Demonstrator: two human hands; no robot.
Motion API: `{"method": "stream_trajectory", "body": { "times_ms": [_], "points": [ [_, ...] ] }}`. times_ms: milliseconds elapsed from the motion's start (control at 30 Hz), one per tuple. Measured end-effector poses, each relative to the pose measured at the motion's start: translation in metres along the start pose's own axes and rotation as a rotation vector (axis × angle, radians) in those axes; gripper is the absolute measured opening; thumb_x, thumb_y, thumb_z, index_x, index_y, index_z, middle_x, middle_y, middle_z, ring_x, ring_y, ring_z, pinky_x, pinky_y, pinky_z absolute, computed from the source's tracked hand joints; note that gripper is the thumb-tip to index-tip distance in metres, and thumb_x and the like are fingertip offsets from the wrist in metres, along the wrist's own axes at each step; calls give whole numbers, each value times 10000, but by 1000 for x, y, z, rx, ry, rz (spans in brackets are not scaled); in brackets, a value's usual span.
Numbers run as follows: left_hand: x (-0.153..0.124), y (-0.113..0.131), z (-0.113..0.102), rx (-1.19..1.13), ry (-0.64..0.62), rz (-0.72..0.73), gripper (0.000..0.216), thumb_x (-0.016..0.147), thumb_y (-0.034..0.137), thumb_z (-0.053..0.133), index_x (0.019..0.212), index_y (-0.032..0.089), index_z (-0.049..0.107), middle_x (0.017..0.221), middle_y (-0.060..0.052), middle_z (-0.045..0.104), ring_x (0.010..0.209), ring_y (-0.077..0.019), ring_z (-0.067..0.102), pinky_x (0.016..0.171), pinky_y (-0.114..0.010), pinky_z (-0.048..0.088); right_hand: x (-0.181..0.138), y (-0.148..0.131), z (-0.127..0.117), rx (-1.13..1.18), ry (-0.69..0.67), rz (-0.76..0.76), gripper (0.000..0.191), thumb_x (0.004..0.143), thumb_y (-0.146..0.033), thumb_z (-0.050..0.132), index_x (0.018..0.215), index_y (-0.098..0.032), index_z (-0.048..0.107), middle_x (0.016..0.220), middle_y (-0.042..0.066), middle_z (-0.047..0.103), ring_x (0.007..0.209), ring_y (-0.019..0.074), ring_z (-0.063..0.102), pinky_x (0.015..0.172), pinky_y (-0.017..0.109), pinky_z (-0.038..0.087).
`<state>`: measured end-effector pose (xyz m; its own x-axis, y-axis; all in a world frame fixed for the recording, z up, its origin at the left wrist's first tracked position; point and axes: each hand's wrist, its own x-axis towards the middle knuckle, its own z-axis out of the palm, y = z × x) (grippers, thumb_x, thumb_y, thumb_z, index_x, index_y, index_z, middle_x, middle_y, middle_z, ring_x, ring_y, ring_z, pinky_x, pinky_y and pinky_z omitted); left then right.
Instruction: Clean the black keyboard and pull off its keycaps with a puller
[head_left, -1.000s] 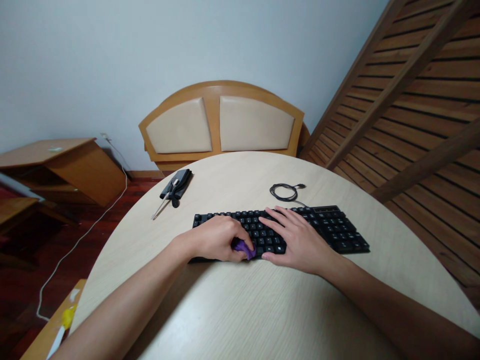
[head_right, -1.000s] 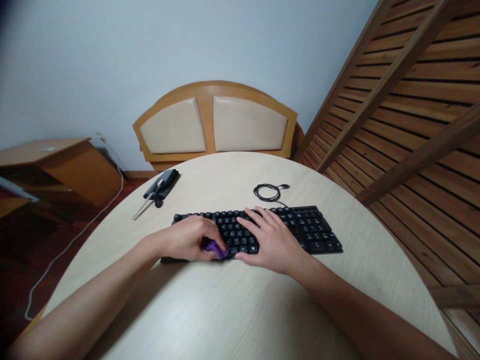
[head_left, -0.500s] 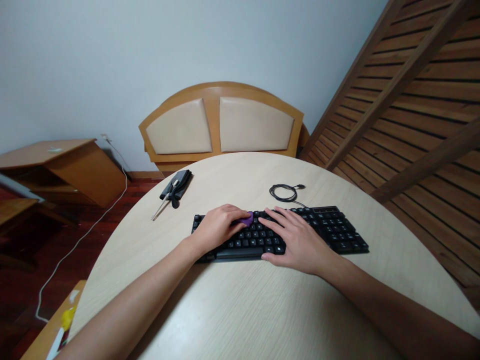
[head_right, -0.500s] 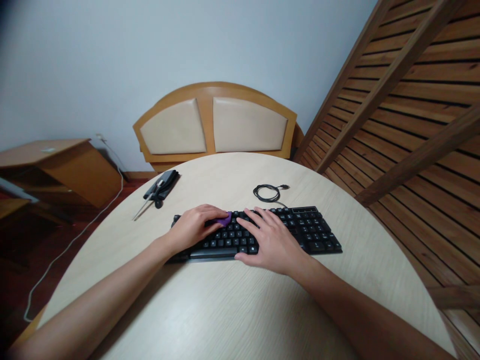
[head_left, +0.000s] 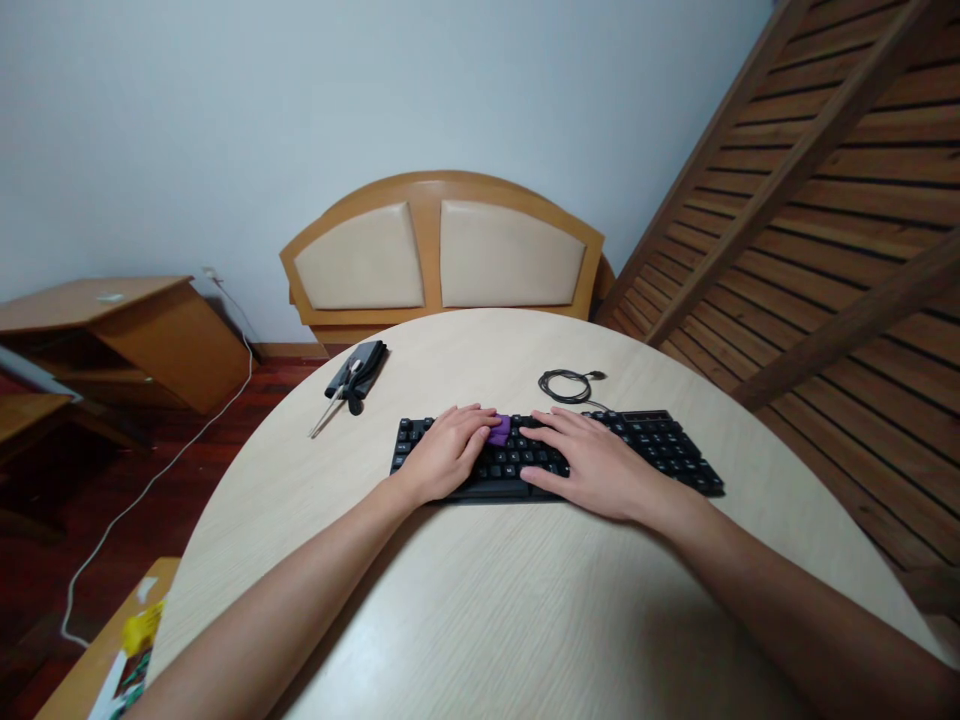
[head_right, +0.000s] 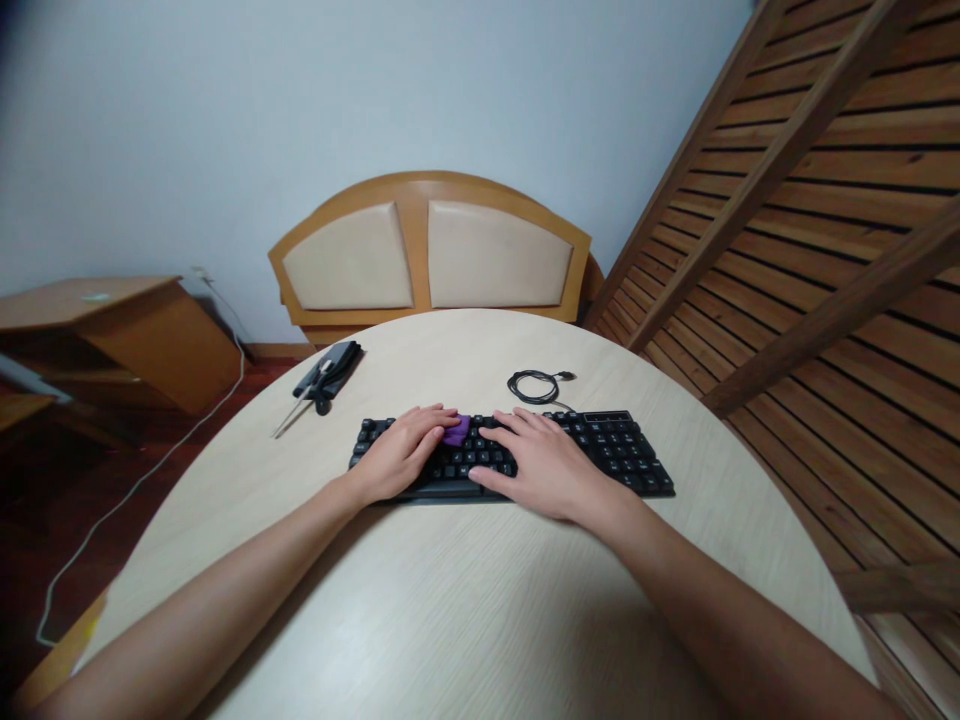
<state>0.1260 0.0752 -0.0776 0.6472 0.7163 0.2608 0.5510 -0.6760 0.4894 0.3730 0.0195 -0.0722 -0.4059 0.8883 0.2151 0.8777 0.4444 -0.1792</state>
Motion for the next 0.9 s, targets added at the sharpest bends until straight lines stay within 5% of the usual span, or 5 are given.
{"method": "stream_trajectory", "body": {
  "times_ms": [200,433,633,767,900],
  "points": [
    [-1,-4,3,18,39,24,346,1020,266,471,1348,227,574,1434,-92,613,1336,-240,561,1190,-539,347,38,-21,-35,-33,-91,124,380,944,-485,582,1148,-224,768,1083,133,777,1010,355,720,898,498,551],
    [-1,-6,6,70,107,-11,413,967,287,566,1360,172,516,1343,-127,655,1261,-276,604,1165,-534,379,67,-23,-25,47,-122,244,374,933,-516,586,1103,-235,766,1095,116,776,1046,330,712,874,430,543],
    [-2,-4,6,94,123,-59,492,979,359,562,1403,129,464,1379,-171,620,1280,-307,583,1103,-504,452,69,-9,-1,293,22,194,140,890,-345,650,929,-227,714,993,47,778,947,237,713,829,336,525],
    [-2,-4,7,90,135,-94,481,980,331,535,1408,130,447,1400,-175,610,1278,-306,586,1101,-511,457,71,1,-9,491,139,265,68,823,-241,659,883,-213,644,862,20,758,810,188,706,753,292,516],
    [-2,-4,8,136,113,-82,377,969,293,513,1320,157,516,1297,-146,674,1204,-293,630,1083,-524,467,70,7,-24,417,301,310,145,812,-236,653,956,-219,657,844,15,738,784,189,687,731,300,500]
  ]
}}
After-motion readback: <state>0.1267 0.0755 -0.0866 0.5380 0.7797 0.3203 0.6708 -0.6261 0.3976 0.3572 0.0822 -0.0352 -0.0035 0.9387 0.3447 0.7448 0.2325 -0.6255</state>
